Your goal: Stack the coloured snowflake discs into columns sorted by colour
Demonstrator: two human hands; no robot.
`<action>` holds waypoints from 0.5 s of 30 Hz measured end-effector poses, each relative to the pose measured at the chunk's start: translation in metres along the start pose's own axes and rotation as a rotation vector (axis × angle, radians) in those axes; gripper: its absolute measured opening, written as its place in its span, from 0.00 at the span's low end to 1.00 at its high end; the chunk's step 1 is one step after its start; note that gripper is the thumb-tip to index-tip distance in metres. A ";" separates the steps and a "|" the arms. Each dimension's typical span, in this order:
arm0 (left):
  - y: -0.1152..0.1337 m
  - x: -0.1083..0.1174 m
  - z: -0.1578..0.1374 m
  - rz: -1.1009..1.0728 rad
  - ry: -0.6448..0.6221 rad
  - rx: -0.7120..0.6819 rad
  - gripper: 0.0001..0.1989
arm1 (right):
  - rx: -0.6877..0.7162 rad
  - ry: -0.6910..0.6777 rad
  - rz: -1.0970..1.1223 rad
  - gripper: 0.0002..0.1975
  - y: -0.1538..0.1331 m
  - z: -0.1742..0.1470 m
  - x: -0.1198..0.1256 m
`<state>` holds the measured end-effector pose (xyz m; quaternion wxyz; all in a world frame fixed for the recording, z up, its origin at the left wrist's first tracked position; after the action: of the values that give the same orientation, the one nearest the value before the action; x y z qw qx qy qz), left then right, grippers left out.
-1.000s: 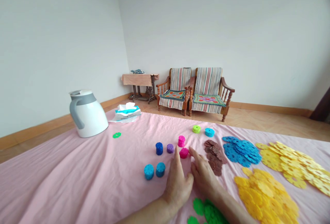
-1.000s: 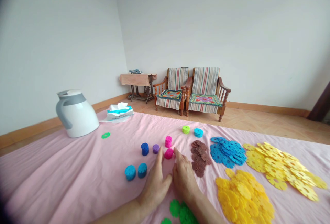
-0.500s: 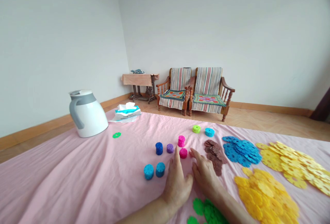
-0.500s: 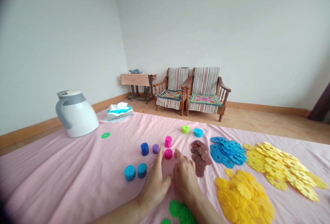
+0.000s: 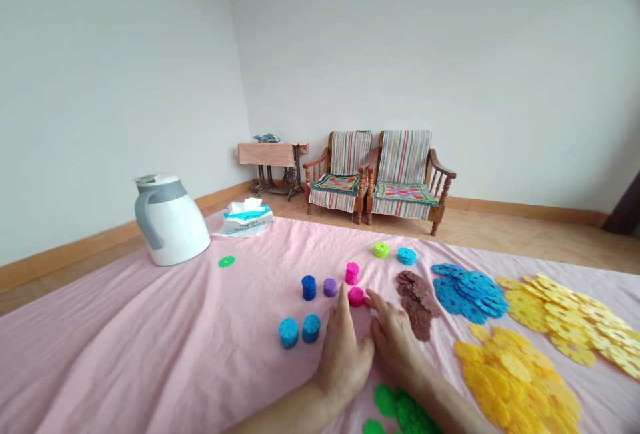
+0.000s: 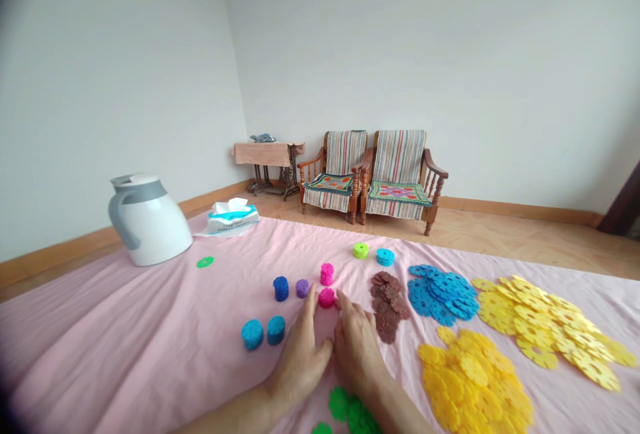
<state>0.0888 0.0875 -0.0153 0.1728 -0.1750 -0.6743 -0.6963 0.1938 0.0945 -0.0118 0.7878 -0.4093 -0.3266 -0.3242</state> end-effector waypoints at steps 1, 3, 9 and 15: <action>0.000 0.000 0.000 0.000 0.000 -0.002 0.40 | -0.003 0.001 -0.001 0.25 0.000 0.000 0.001; 0.000 0.001 0.000 -0.021 0.003 -0.006 0.41 | -0.004 0.003 -0.002 0.25 -0.001 0.000 0.003; -0.001 0.001 -0.001 -0.059 -0.005 -0.007 0.41 | 0.024 -0.013 0.009 0.25 -0.009 0.002 0.007; 0.000 0.001 -0.001 -0.036 -0.003 -0.015 0.40 | 0.024 -0.024 0.021 0.25 -0.009 0.001 0.004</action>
<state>0.0884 0.0869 -0.0145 0.1581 -0.1652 -0.6722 -0.7041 0.1888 0.0906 -0.0049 0.7922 -0.4070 -0.3356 -0.3070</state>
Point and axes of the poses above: each hand's wrist, its own z-axis towards the middle knuckle, its own x-axis out of the back of the hand, y = z × x, the point moved 9 cm from there along z, towards the middle knuckle, and after that the axes turned 11 degrees about x, right-handed, at the moved point
